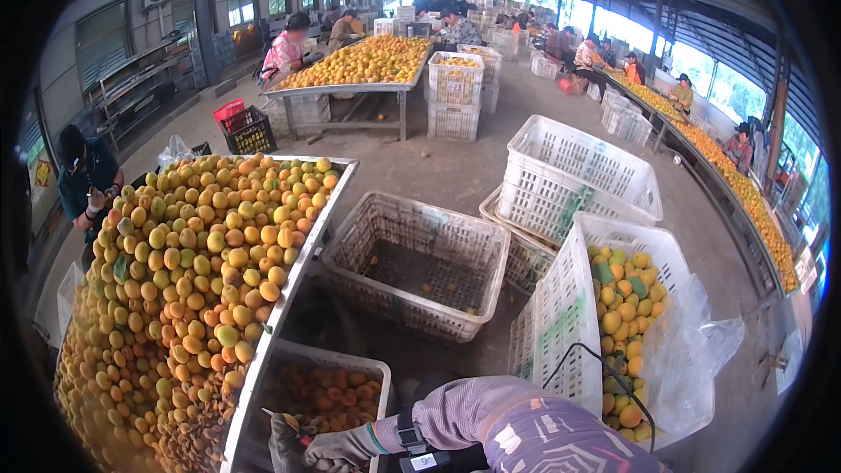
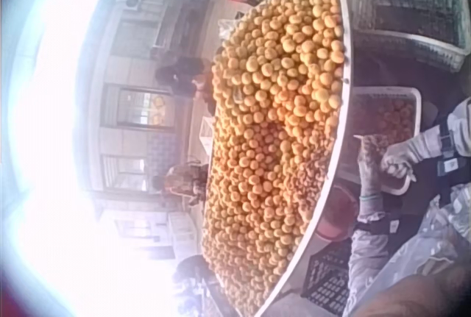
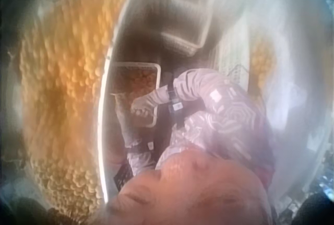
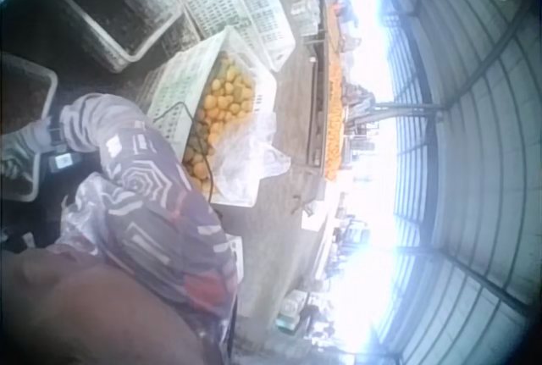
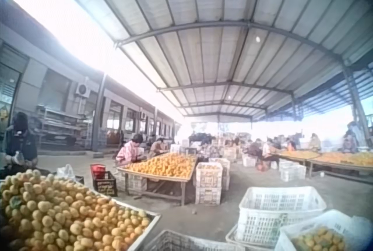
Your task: Use a knife to remove pits from apricots and place the fruit halves into a basket.
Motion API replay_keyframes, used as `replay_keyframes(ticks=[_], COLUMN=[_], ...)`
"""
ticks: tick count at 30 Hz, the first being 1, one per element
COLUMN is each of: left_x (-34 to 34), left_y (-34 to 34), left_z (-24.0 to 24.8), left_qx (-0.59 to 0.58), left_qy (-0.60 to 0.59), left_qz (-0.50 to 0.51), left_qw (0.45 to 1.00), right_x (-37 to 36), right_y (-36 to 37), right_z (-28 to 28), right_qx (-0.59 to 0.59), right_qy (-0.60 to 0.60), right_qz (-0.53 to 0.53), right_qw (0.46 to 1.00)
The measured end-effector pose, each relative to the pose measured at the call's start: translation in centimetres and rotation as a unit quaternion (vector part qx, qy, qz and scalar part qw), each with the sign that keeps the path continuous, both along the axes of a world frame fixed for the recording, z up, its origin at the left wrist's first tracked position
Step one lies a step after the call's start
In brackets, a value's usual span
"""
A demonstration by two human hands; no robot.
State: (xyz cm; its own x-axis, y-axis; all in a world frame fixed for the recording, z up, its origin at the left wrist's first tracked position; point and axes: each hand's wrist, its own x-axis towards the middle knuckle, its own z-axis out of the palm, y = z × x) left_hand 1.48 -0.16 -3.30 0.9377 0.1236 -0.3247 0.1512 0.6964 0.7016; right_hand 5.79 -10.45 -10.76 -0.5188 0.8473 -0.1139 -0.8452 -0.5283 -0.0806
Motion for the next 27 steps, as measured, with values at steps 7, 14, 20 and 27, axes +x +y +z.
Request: replay_keyframes(ticks=[7, 14, 20, 27], left_x=[-3.1, -1.6, -2.7, -2.0], left_y=[0.6, 0.8, 0.7, 0.7], left_z=[2.7, 4.5, 3.1, 3.6], left_qx=[0.155, 0.275, 0.430, 0.689], left_qy=[0.008, -0.052, -0.108, -0.121], left_qz=[0.037, 0.143, 0.184, 0.156], left_qw=[0.987, 0.949, 0.877, 0.697], right_x=[-0.4, 2.2, 4.1, 3.0], right_y=[-1.9, -4.5, -1.5, 0.5], right_z=[8.8, 11.6, 12.4, 10.3], right_qx=[-0.072, -0.262, -0.195, -0.149], right_qy=[-0.278, -0.510, -0.376, -0.412], right_qz=[-0.119, -0.298, -0.393, -0.468], right_qw=[0.950, 0.763, 0.816, 0.768])
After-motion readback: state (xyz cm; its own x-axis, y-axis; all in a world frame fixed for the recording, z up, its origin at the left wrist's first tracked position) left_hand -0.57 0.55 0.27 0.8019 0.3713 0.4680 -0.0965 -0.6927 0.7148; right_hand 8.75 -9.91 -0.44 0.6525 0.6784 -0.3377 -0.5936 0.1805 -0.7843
